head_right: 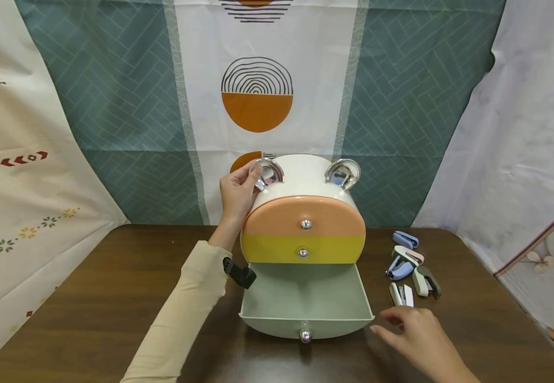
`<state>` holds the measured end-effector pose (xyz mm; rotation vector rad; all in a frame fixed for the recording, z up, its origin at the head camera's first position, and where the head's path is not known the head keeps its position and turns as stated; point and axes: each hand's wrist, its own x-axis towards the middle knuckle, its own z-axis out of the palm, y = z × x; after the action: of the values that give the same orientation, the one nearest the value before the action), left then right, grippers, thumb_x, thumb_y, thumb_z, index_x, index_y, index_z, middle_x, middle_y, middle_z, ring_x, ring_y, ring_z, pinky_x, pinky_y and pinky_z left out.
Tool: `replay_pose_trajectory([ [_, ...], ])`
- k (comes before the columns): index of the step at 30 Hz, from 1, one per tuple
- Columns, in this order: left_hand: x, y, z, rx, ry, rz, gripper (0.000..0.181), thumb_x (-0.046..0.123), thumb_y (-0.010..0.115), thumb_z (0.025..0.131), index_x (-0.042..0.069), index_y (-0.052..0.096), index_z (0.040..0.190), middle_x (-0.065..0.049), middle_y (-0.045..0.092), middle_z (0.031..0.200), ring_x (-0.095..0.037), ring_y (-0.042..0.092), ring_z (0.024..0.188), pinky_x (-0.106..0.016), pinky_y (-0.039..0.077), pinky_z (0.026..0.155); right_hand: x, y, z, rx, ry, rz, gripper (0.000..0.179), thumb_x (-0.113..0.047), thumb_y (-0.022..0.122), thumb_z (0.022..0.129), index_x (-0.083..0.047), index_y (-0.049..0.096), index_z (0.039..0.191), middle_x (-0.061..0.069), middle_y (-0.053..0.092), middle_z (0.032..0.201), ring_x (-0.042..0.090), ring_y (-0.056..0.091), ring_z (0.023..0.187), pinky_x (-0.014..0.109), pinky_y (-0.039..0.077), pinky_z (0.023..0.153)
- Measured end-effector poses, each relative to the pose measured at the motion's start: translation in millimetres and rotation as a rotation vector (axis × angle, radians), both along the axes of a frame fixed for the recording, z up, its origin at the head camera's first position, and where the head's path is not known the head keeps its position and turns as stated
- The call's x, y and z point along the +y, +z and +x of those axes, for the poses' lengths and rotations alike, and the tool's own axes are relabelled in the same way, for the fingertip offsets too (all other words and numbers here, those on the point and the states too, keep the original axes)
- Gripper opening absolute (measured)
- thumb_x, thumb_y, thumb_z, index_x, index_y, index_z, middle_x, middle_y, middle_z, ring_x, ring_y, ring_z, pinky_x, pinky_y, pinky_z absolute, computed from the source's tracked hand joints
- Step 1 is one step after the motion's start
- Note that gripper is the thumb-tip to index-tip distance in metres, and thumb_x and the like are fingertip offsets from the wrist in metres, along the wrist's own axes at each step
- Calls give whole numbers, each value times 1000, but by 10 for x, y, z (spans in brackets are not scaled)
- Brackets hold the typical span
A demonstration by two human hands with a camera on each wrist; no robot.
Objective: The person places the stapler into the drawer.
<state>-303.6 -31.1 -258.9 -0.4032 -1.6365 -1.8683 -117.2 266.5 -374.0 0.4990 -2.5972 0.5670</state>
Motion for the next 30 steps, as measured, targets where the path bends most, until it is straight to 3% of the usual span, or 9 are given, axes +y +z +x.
replay_pose_trajectory([
  [2,-3,-2,0,1,-1,2,26,6,64,84,-9,64,105,-18,65,101,-20,63,95,-26,50,81,94,-20,-61,4,-42,-1,23,-18,82,61,-9,69,77,-1,68,72,1,59,57,20,48,50],
  [7,-8,-2,0,6,3,2,26,5,64,83,-10,64,105,-18,65,101,-19,63,94,-25,51,80,320,-62,-225,-129,-140,7,41,-24,81,64,4,68,90,13,68,81,18,64,61,31,51,54],
  [11,-2,3,0,20,18,-6,26,5,65,82,-10,64,104,-19,65,100,-18,64,90,-24,52,76,460,-94,-348,-213,-182,35,52,-29,80,66,11,64,95,16,68,79,26,64,68,40,51,59],
  [16,-3,3,1,19,27,-15,26,5,66,82,-9,65,104,-19,66,99,-17,65,88,-23,52,75,540,-125,-454,-231,-185,79,37,-29,79,65,1,67,83,5,66,68,19,60,62,38,46,55],
  [18,-7,3,4,20,29,-16,25,5,66,82,-8,65,104,-18,66,99,-18,65,89,-24,52,75,551,-134,-491,-238,-178,100,28,-29,79,65,-6,63,72,-2,61,61,14,52,55,32,40,50],
  [21,-11,3,7,21,30,-19,25,6,66,82,-7,66,103,-18,66,99,-18,65,89,-24,52,75,568,-149,-546,-260,-173,129,29,-28,78,65,-14,53,62,-8,48,53,9,37,51,27,31,46],
  [30,-5,10,11,15,17,-8,26,5,65,82,-9,65,104,-19,66,99,-20,65,90,-24,52,76,576,-158,-636,-318,-176,140,30,-25,77,65,-13,50,56,-7,44,51,12,37,48,27,31,44],
])
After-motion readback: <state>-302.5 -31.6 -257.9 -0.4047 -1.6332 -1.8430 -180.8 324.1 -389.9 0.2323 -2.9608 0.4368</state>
